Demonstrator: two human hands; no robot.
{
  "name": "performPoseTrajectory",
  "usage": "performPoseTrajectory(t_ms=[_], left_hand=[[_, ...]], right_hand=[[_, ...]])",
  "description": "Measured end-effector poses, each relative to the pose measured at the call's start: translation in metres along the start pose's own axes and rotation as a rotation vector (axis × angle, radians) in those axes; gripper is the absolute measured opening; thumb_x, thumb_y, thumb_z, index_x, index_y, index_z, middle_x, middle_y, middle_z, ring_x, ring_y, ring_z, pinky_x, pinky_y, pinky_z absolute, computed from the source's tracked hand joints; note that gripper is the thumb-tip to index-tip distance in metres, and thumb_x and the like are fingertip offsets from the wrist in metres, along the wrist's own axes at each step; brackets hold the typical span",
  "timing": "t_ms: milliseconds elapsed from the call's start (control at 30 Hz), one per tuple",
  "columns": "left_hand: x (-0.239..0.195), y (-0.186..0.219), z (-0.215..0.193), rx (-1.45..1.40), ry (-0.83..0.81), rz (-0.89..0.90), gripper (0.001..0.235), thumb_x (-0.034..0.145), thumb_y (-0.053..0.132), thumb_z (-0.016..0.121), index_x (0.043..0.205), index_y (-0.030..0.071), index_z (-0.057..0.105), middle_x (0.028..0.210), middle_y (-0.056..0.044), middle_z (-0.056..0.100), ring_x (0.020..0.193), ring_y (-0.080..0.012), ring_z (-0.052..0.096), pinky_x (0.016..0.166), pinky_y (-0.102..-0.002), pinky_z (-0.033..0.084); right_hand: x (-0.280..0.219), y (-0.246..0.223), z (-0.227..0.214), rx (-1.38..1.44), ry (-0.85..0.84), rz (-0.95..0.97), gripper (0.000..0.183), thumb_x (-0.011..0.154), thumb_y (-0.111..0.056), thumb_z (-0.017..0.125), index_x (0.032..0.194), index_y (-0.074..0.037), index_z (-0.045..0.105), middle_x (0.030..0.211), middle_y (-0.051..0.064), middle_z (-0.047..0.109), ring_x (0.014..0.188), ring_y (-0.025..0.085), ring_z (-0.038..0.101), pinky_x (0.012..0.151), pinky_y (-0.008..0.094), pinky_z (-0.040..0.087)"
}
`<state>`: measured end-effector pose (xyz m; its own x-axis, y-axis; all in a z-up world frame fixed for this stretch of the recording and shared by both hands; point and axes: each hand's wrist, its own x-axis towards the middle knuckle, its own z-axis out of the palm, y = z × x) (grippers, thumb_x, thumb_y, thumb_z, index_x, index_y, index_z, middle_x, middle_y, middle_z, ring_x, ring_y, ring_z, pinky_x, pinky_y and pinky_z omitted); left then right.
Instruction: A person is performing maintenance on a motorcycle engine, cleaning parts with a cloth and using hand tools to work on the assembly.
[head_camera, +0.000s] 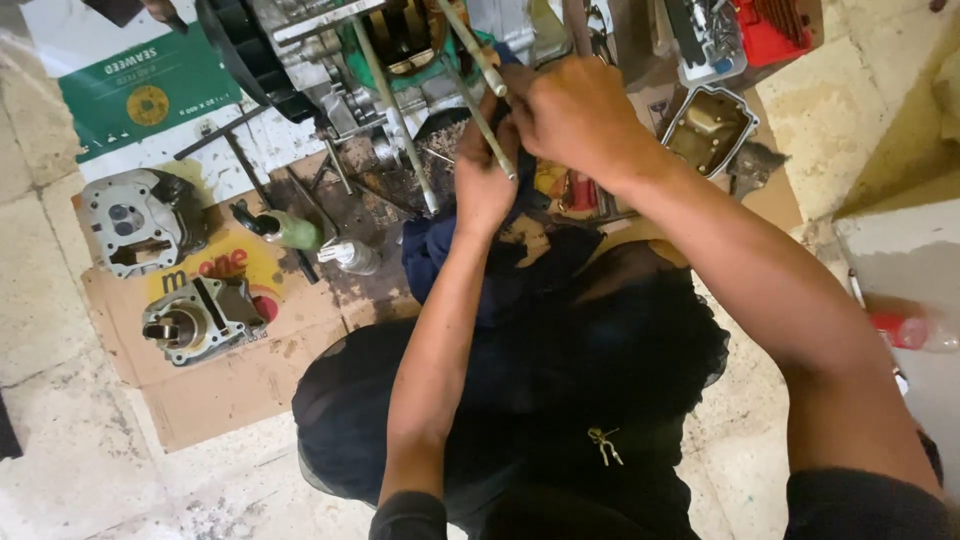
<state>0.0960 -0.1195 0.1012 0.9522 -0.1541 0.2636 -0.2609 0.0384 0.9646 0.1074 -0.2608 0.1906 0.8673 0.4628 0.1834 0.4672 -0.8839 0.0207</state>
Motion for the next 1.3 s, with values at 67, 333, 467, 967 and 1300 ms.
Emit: performPoseTrajectory(t_ms=[67,333,467,967,1300], left_hand=[[-0.005,0.001,-0.003,0.022,0.050,-0.178,0.050,0.105,0.031,0.053,0.152,0.016,0.046,0.153,-0.018,0.056,0.136,-0.0348,0.062,0.110,-0.047,0.057],[-0.021,0.000,-0.009,-0.069,0.047,-0.190,0.046,0.109,0.021,0.053,0.152,0.008,0.051,0.118,-0.014,0.059,0.108,-0.0297,0.047,0.092,-0.049,0.037],[-0.036,-0.017,-0.010,-0.116,0.207,-0.174,0.044,0.097,0.014,0.078,0.138,0.009,0.065,0.139,-0.023,0.063,0.140,-0.0430,0.049,0.118,-0.057,0.037],[-0.003,-0.039,-0.013,0.018,0.371,-0.026,0.012,0.110,0.016,0.052,0.117,0.014,0.062,0.098,-0.012,0.068,0.096,-0.0268,0.066,0.086,-0.045,0.050],[0.004,-0.021,-0.009,0.153,0.424,-0.048,0.019,0.102,0.021,0.071,0.116,0.012,0.063,0.103,-0.014,0.071,0.108,-0.0384,0.070,0.092,-0.047,0.053]], right_hand=[[0.001,0.001,-0.002,0.244,0.004,-0.002,0.012,0.107,-0.005,0.065,0.114,-0.003,0.075,0.062,0.008,0.070,0.046,0.014,0.069,0.042,0.027,0.057],[-0.021,-0.015,-0.014,0.355,0.091,0.073,0.023,0.104,-0.008,0.061,0.119,0.000,0.076,0.072,0.016,0.073,0.053,0.026,0.066,0.045,0.035,0.051],[-0.040,-0.020,-0.041,0.548,0.014,0.218,0.028,0.107,-0.012,0.060,0.126,0.001,0.074,0.082,0.025,0.074,0.054,0.028,0.069,0.055,0.038,0.057],[-0.030,-0.029,-0.101,0.288,-0.326,0.413,0.027,0.107,-0.017,0.061,0.123,0.002,0.073,0.062,0.025,0.068,0.036,0.025,0.060,0.038,0.031,0.049],[-0.005,-0.040,-0.051,0.212,-0.295,0.398,0.054,0.103,-0.037,0.052,0.090,0.009,0.079,0.076,0.033,0.071,0.075,0.052,0.072,0.060,0.060,0.057]])
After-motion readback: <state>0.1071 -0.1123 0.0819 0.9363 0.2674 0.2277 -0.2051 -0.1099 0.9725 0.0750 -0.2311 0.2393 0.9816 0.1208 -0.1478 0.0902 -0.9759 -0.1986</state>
